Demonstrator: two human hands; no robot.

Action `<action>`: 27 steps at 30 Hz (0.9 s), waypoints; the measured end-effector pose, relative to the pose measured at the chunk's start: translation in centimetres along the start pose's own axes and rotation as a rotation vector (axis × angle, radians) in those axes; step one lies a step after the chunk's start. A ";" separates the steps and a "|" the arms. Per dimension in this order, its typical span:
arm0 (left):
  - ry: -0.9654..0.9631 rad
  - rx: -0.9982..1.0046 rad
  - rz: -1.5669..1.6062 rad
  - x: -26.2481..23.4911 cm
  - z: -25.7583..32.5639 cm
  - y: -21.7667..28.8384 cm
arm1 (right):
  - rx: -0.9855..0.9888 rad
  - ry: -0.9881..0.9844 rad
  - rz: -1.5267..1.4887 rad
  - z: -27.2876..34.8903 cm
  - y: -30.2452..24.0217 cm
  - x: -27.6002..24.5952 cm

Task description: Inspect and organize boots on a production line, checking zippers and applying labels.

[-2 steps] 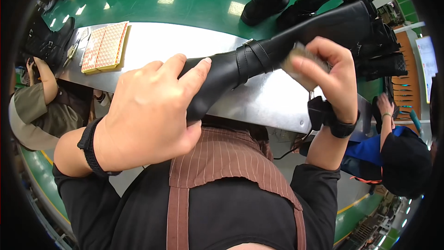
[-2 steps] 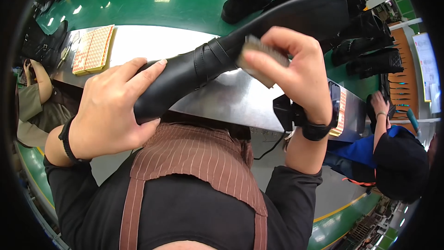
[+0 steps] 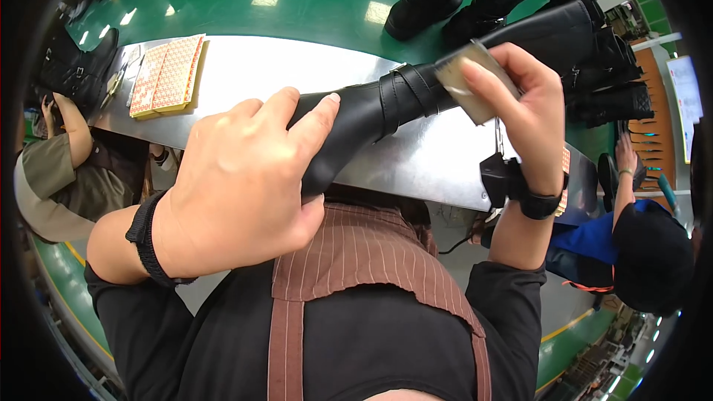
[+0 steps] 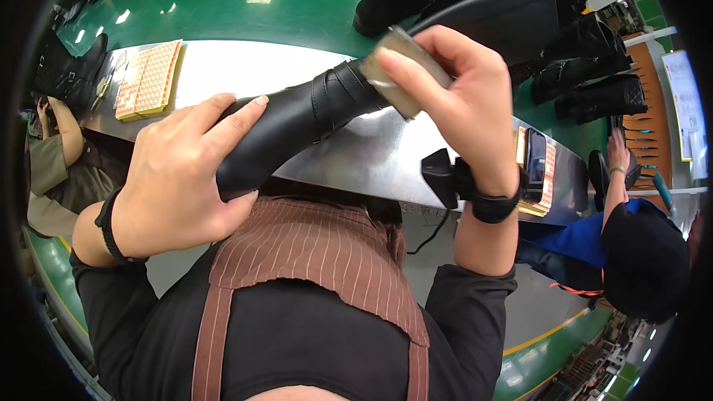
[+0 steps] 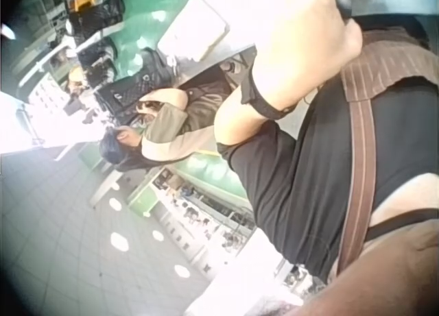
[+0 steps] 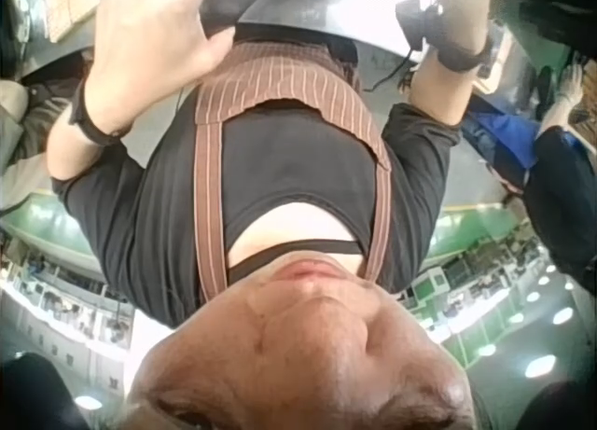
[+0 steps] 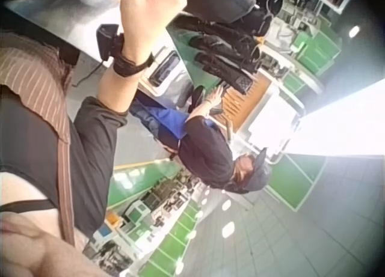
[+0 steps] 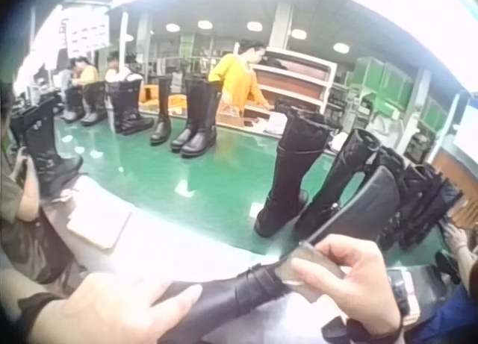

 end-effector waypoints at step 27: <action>0.070 -0.020 0.074 -0.3 0.3 -2.9 | 0.056 -0.396 0.291 4.4 3.2 -6.9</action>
Point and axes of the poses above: each hand's wrist, its own z-axis away from the middle knuckle, its own x-axis out of the palm, y = z × x, the point moved 3 cm from there along -z, towards the middle knuckle, and after that the axes turned 11 degrees about y, right-handed, at the moved point
